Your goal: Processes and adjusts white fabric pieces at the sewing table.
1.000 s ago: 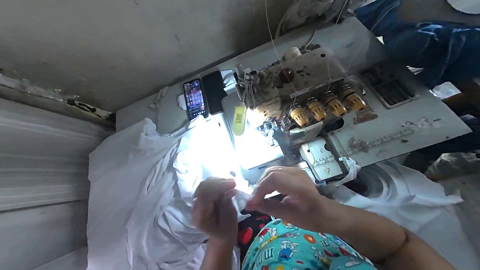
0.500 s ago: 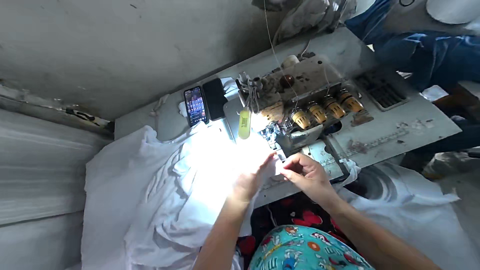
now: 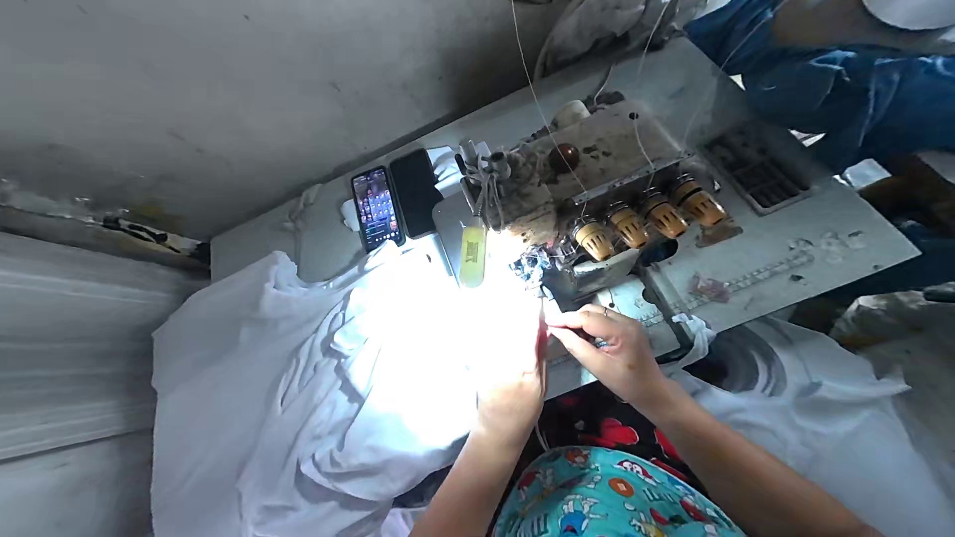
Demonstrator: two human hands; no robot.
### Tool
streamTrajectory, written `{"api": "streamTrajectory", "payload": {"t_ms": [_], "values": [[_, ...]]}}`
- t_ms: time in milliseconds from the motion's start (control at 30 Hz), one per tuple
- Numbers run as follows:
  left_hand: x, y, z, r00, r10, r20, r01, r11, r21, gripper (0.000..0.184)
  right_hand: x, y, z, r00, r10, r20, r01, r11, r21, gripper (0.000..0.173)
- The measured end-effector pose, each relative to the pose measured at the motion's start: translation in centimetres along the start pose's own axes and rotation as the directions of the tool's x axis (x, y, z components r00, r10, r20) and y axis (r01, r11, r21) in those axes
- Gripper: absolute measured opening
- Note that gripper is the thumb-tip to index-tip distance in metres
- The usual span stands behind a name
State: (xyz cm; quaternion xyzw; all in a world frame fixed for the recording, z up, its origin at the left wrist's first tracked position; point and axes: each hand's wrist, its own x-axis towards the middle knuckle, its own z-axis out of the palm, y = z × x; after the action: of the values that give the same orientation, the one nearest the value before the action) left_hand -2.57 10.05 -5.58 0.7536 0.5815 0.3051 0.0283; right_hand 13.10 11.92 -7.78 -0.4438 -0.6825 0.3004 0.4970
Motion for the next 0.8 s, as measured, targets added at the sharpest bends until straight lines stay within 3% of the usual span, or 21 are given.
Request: {"api": "streamTrajectory", "payload": {"t_ms": [133, 267, 400, 500, 567, 600, 700, 800], "values": [[1.2, -1.2, 0.2, 1.000, 0.026, 0.015, -0.025, 0.997, -0.076, 0.030, 0.6, 0.3, -0.1, 0.994, -0.108, 0.022, 0.110, 0.958, -0.263, 0.024], [2.3, -1.5, -0.7, 0.993, 0.025, 0.117, -0.014, 0.996, -0.089, 0.028, 0.1, 0.5, 0.0, 0.993, -0.109, 0.048, 0.118, 0.937, -0.330, 0.029], [6.1, -2.3, -2.1, 0.953, -0.087, 0.292, 0.072, 0.995, 0.064, 0.026, 0.2, 0.3, -0.3, 0.992, -0.091, 0.088, 0.116, 0.933, -0.340, 0.032], [7.0, -5.5, 0.9, 0.981, -0.142, 0.135, 0.137, 0.990, 0.043, 0.034, 0.3, 0.1, -0.6, 0.989, -0.087, 0.115, 0.120, 0.941, -0.318, 0.031], [8.2, -6.1, 0.8, 0.913, -0.298, 0.277, 0.311, 0.951, -0.001, 0.046, 0.4, -0.1, -0.8, 0.986, -0.096, 0.137, 0.130, 0.954, -0.270, 0.029], [8.6, -6.4, 0.6, 0.911, -0.305, 0.277, 0.317, 0.948, 0.001, 0.044, 0.4, -0.2, -0.8, 0.982, -0.111, 0.150, 0.145, 0.959, -0.243, 0.028], [7.7, -7.5, 0.5, 0.970, -0.226, 0.089, 0.222, 0.974, 0.046, 0.026, 0.3, -0.4, -0.6, 0.967, -0.174, 0.183, 0.206, 0.963, -0.173, 0.025], [5.2, -6.2, -2.9, 0.927, -0.374, -0.036, 0.370, 0.924, -0.098, 0.025, 0.1, -0.4, -0.1, 0.952, -0.231, 0.200, 0.252, 0.964, -0.086, 0.023]]}}
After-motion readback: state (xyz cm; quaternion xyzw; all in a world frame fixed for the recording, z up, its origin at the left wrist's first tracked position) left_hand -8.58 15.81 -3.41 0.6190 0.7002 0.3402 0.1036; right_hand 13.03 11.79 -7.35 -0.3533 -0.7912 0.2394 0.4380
